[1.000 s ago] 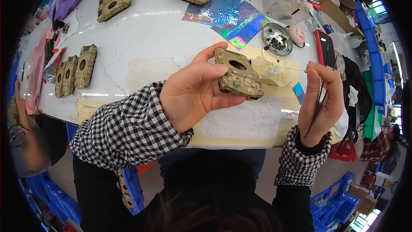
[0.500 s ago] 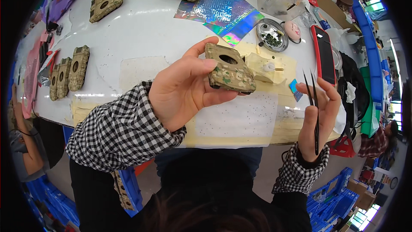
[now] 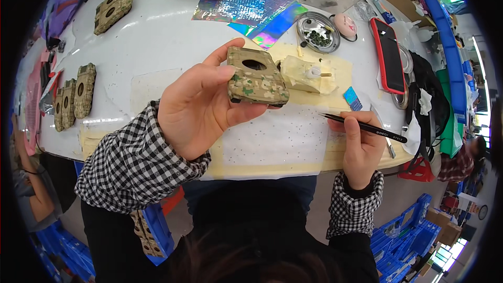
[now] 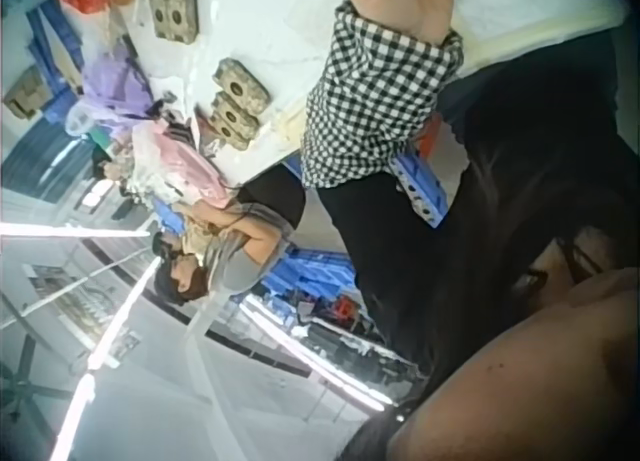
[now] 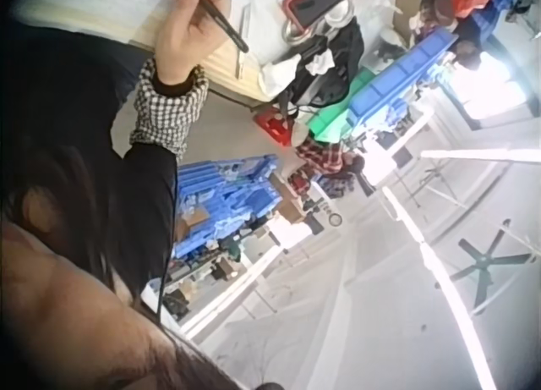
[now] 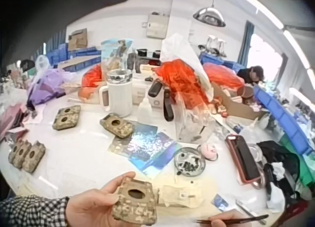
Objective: Applying detailed components and detailing a small toy tank using tweezers and a thin tool.
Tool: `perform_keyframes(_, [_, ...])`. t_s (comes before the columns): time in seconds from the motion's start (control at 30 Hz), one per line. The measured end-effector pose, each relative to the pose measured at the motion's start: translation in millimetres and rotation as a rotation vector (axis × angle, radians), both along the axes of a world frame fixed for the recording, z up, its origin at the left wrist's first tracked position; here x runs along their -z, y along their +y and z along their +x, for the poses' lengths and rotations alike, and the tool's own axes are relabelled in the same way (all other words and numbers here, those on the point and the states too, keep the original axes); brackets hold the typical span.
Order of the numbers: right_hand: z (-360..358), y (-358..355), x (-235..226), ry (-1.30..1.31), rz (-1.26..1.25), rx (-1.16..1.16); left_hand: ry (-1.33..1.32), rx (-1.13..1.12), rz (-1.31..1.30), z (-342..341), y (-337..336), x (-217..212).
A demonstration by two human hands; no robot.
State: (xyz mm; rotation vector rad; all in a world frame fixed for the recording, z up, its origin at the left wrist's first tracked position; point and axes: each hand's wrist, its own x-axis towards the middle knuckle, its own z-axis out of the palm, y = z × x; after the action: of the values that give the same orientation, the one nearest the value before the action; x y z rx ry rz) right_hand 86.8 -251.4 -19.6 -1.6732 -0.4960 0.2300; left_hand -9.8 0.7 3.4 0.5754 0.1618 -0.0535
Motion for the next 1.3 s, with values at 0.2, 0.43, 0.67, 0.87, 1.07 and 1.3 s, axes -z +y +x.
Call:
perform_keyframes(0.2, [-2.1, 2.0, -1.1, -0.016, -0.021, -0.002, 0.003, 0.005, -0.009, -0.1, 0.0, -0.1])
perform_keyframes(0.43, [-2.3, 4.1, -0.4, -0.060, -0.068, -0.004, 0.000, 0.003, -0.008, -1.0, -0.3, 0.1])
perform_keyframes(0.67, [-2.5, 4.7, 0.9, -0.088, -0.090, 0.001, 0.002, 0.005, 0.005, -0.8, -0.6, -0.2])
perform_keyframes(0.87, [-2.6, 3.8, 0.9, -0.094, -0.093, -0.005, -0.005, 0.010, 0.001, -0.9, -1.1, 0.0])
perform_keyframes(1.07, [-2.0, 3.6, 0.7, -0.098, -0.101, -0.002, -0.008, 0.012, -0.002, -0.9, -1.2, 0.3])
perform_keyframes(1.3, [-2.0, 3.6, 0.8, -0.092, -0.084, -0.001, -0.012, 0.014, 0.001, -0.9, -1.4, -0.5])
